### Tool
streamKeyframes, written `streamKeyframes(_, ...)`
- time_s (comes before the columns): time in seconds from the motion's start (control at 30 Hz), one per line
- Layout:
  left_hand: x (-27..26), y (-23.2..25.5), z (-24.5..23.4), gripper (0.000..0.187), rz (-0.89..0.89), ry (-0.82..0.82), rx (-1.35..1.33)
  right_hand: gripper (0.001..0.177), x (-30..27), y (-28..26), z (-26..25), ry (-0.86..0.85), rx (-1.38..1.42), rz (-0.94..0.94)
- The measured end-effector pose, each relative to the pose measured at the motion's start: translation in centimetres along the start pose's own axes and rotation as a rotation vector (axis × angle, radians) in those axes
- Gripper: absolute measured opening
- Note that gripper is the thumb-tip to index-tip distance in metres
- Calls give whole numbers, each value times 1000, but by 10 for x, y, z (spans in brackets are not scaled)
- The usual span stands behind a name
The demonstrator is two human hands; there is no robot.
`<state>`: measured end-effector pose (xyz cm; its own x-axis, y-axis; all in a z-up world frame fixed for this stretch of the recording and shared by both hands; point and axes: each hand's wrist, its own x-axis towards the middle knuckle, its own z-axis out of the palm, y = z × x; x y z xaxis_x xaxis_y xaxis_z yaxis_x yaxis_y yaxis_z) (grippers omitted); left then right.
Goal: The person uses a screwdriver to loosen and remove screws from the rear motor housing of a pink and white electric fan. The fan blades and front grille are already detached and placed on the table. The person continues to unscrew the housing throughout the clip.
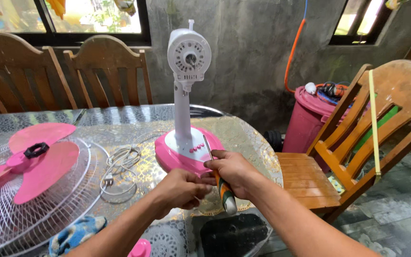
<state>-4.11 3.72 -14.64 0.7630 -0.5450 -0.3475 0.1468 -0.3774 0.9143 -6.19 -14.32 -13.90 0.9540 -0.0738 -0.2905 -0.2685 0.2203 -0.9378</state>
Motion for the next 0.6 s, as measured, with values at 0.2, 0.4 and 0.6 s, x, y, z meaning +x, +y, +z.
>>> streamKeyframes(0.2,29,-40,9,18,-26,177,-68,61,6,19,-14,8,-5,46)
streamKeyframes(0.4,44,-74,18,22,-93,433,146,54,6,43,-25,-6,-15,119)
streamKeyframes(0.6,54,-100,29,26,96,525,573,58,-2,72,-30,2,-28,168)
